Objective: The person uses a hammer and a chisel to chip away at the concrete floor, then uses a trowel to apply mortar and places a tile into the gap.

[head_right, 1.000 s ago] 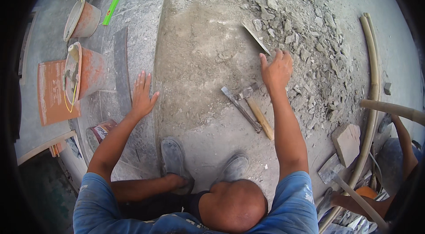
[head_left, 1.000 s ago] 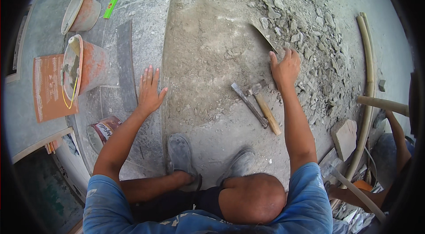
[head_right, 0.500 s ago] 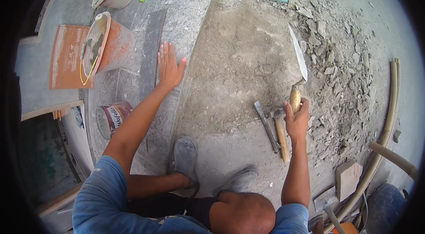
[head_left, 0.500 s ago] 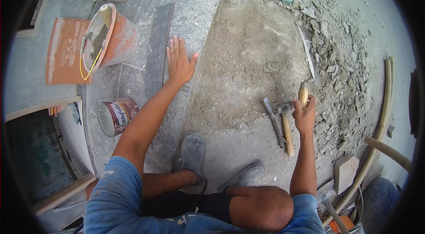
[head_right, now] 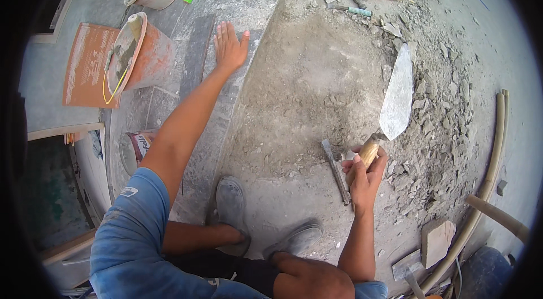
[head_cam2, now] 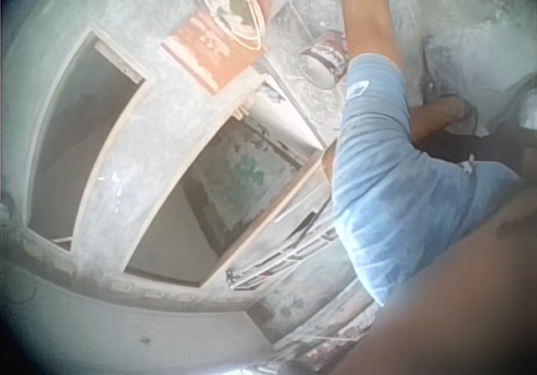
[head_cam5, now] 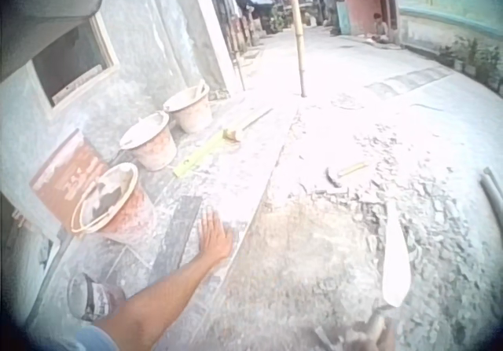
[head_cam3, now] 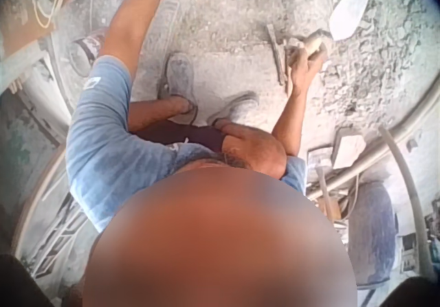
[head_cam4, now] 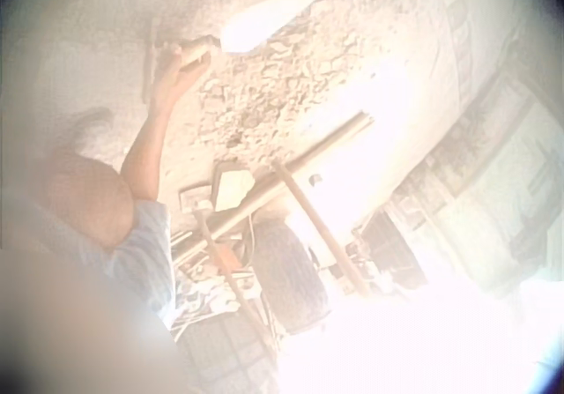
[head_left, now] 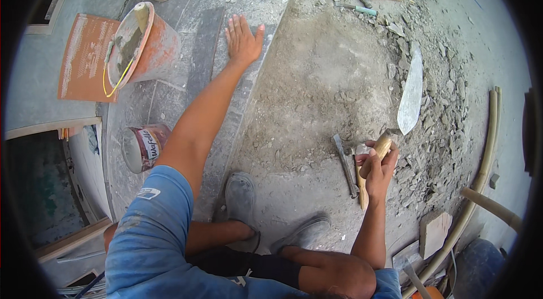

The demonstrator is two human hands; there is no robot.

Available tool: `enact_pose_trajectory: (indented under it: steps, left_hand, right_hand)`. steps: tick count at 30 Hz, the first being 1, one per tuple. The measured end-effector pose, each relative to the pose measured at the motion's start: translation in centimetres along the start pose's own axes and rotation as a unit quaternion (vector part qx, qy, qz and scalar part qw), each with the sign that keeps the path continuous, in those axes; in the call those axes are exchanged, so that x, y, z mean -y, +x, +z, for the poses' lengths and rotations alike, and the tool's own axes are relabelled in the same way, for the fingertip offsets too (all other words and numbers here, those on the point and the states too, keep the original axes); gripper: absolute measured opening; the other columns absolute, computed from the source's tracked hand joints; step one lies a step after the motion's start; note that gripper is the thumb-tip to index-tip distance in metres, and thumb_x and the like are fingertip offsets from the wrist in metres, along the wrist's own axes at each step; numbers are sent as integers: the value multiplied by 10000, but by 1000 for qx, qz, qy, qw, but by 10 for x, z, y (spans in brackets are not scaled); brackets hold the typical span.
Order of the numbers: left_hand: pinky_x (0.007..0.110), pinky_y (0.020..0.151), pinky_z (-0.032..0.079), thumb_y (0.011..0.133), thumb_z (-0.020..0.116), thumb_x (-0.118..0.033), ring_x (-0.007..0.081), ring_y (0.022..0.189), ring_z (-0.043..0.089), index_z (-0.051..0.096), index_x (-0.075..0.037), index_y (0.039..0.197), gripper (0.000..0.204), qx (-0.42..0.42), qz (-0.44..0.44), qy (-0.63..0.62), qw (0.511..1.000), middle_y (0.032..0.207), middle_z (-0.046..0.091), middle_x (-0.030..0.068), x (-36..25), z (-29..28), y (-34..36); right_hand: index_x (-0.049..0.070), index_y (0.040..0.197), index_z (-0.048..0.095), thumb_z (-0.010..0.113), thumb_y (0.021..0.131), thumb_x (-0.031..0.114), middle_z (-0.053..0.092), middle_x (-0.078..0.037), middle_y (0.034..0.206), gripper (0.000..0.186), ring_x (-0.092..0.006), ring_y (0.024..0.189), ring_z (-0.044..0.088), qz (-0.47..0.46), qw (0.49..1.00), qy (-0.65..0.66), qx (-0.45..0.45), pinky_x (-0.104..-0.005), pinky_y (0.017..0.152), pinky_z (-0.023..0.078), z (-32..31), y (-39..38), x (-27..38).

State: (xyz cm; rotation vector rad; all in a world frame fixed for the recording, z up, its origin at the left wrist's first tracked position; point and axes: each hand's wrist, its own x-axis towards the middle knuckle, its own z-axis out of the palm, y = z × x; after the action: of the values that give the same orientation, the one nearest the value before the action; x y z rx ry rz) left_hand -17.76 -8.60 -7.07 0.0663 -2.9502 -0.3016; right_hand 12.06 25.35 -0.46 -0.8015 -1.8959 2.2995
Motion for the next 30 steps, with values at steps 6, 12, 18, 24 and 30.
enact_pose_trajectory:
  steps: [6,12,18,24,30]
  left_hand:
    - [477,1187,36,966,210,-626,332,1471,94,186,-10,1508,821,81,143,12,986,1572,162,206,-66,9,31]
    - [499,1165,169,1010,329,-478,340,1406,303,423,-63,1418,590,131,365,-250,887,1477,406,153,-155,-13,-7]
    - [509,1160,170,991,420,-332,380,1391,316,440,-10,1382,507,-27,166,-100,981,1452,398,237,-1,-16,-49]
    - [497,1150,220,980,436,-304,388,1374,334,430,0,1379,502,-18,178,-86,980,1448,398,236,6,-12,-81]
    - [480,1139,264,978,437,-291,365,1351,377,451,-3,1360,479,-10,176,-5,984,1426,431,218,10,-21,-85]
  right_hand:
    - [-1,1290,367,569,935,138,575,-105,961,431,-127,668,565,42,992,-122,15,-260,582,490,-17,-21,-28]
    - [-29,1328,378,554,930,121,565,-100,905,460,-107,661,550,57,991,-114,29,-257,568,476,-12,-27,-44]
    - [11,1363,371,571,938,279,605,-295,1094,541,-470,952,610,18,887,-351,301,-512,803,486,77,-19,-65]
    - [66,1411,380,523,953,388,640,-285,982,578,-453,918,626,22,812,-510,282,-527,806,491,91,13,-90]
    - [45,1390,405,528,956,344,666,-273,880,541,-465,806,643,13,862,-497,94,-519,724,509,24,35,-10]
